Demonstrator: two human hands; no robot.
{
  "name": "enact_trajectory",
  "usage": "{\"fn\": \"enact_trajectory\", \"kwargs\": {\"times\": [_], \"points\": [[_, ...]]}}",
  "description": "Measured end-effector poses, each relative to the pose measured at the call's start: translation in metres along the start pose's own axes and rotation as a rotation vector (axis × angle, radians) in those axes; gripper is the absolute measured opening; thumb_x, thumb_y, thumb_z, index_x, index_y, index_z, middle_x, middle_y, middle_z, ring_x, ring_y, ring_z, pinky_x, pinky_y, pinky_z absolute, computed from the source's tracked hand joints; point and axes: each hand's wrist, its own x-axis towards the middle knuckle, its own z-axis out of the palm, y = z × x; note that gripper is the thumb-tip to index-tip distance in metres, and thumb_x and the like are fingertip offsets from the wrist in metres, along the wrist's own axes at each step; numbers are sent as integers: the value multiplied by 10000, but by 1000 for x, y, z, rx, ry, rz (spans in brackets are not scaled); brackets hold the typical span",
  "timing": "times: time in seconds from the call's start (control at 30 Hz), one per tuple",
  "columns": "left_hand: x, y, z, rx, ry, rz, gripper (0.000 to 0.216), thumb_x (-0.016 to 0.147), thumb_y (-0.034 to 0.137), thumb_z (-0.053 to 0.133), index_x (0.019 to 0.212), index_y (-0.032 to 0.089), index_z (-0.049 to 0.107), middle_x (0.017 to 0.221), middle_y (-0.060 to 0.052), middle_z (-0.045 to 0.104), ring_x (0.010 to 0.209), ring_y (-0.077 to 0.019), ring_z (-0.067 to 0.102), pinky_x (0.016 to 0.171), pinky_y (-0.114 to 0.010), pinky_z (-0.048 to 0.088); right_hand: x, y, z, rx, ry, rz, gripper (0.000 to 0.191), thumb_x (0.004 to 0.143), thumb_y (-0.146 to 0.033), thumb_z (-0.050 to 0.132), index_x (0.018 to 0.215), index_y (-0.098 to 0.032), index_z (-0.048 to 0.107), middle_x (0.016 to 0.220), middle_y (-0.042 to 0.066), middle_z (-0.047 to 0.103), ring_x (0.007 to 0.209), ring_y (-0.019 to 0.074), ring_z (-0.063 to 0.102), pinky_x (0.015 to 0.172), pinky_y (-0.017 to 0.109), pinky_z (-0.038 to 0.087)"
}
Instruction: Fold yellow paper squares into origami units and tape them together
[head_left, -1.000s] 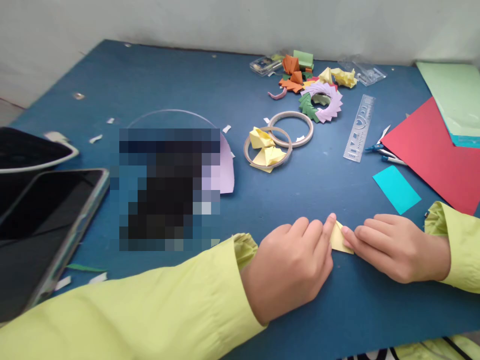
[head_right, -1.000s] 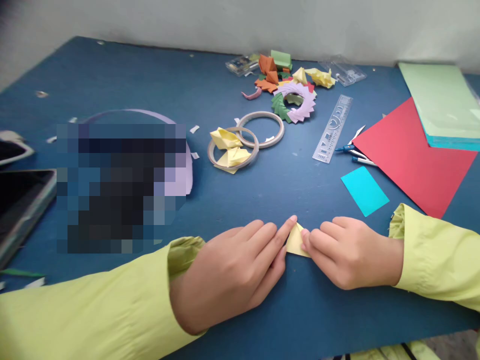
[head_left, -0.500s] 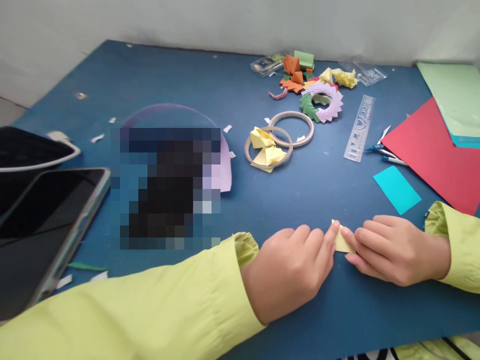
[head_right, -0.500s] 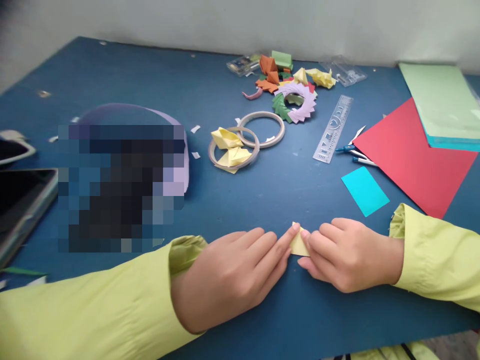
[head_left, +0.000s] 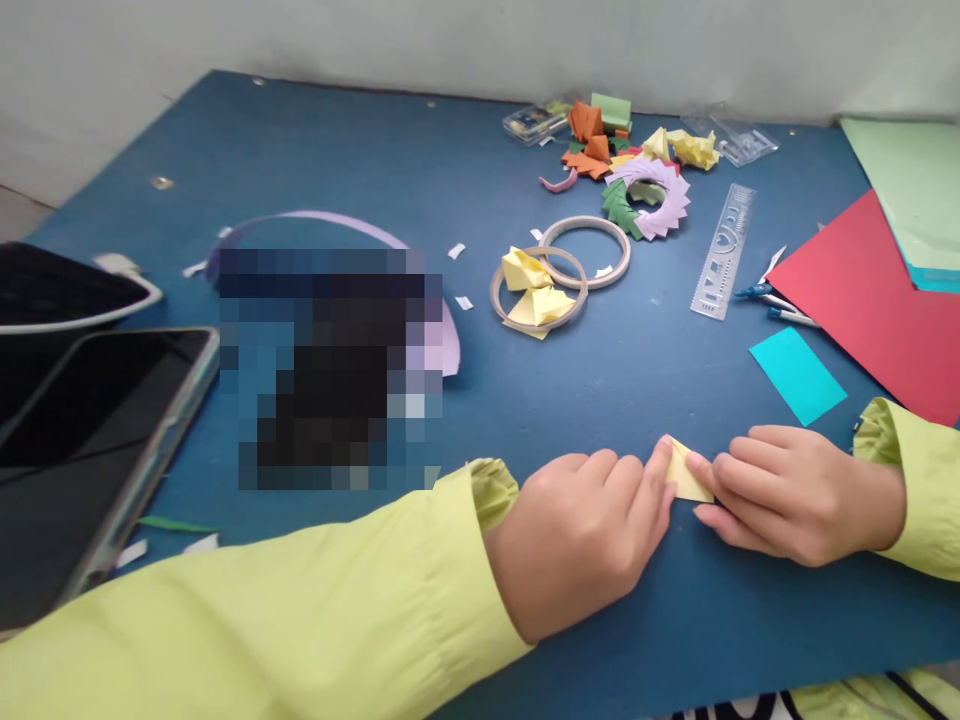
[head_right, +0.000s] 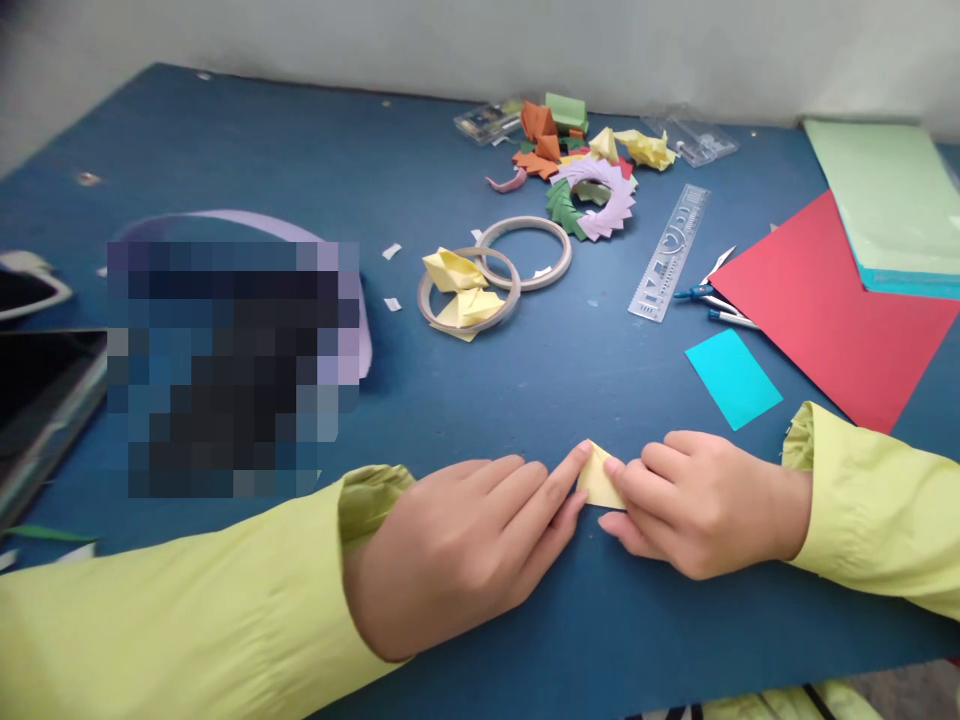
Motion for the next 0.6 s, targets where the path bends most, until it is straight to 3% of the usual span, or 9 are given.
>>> {"fn": "enact_trajectory", "kwargs": {"times": [0.5, 0.6], "points": [[-1, -1, 2, -47, 26, -61, 228, 884, 178, 492, 1000, 50, 641, 567, -6, 587, 472, -150, 546, 395, -307, 420, -1, 6, 0, 5, 20, -55, 167, 853, -194, 560, 858, -45, 635, 659, 29, 528, 563, 128, 425, 456, 293, 315], [0, -2, 2, -33, 51, -68, 207, 877, 181, 515, 971, 49, 644, 547, -2, 573, 461, -147, 535, 389, -303, 407, -1, 7, 0, -7, 15, -57, 146, 853, -198, 555, 811, -77, 626, 656, 24, 524, 562, 125, 419, 455, 290, 308]]}}
